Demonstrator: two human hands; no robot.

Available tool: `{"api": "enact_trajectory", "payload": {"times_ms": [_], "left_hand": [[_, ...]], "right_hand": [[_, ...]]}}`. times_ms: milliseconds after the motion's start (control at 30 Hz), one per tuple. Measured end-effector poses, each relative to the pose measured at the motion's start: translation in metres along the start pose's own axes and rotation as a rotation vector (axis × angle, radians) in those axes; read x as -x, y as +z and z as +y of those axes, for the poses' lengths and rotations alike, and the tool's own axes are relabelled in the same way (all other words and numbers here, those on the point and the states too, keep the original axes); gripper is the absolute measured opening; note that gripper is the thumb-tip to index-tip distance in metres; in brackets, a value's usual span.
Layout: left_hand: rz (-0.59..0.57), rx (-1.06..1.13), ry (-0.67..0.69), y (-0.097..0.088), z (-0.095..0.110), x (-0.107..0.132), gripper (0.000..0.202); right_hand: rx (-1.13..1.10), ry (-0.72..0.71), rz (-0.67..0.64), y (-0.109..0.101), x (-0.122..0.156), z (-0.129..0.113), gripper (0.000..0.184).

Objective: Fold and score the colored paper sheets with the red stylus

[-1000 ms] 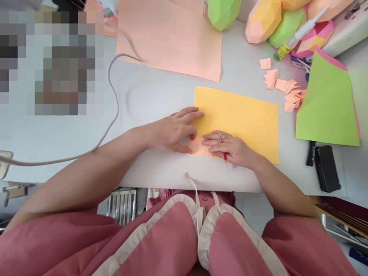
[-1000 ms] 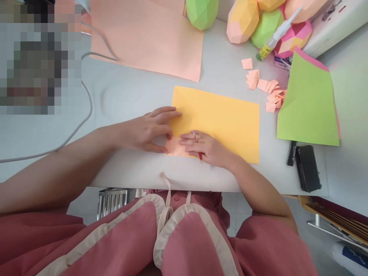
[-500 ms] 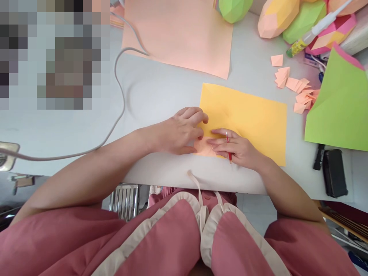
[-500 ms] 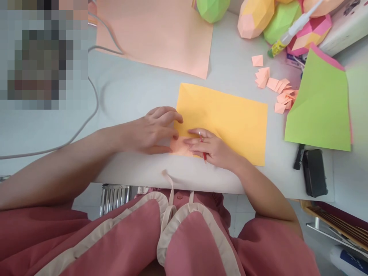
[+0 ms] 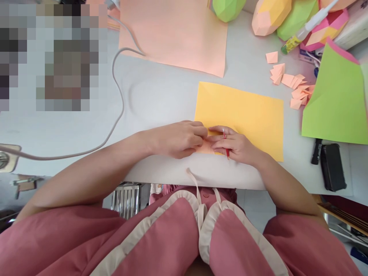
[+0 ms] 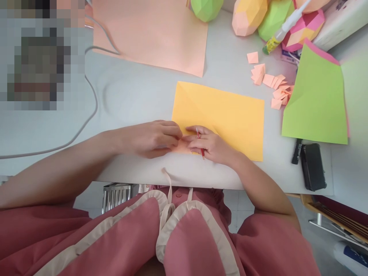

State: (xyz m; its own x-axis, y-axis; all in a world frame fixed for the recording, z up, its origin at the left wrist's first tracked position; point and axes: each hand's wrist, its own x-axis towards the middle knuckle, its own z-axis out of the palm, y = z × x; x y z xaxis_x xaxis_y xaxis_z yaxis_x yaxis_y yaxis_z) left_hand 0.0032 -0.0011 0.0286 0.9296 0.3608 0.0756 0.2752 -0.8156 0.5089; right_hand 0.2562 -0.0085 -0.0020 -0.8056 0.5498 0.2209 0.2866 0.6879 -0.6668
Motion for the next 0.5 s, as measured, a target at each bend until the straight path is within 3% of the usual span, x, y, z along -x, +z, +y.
{"api": "enact_trajectory", "payload": {"times_ms": [267, 400, 500], "left_hand": [[0.077, -0.185, -0.014, 0.018, 0.003, -0.006, 0.026], [0.062, -0.291, -0.020, 0.020, 0.007, -0.005, 0.030], [0.043, -0.344, -0.023, 0.021, 0.009, -0.004, 0.035]], "right_hand": [[-0.013, -0.006, 0.031, 0.003, -0.002, -0.001, 0.015], [-0.129, 0.039, 0.165, 0.001, -0.001, -0.007, 0.010], [-0.294, 0.178, 0.298, -0.004, 0.005, -0.021, 0.033]]}}
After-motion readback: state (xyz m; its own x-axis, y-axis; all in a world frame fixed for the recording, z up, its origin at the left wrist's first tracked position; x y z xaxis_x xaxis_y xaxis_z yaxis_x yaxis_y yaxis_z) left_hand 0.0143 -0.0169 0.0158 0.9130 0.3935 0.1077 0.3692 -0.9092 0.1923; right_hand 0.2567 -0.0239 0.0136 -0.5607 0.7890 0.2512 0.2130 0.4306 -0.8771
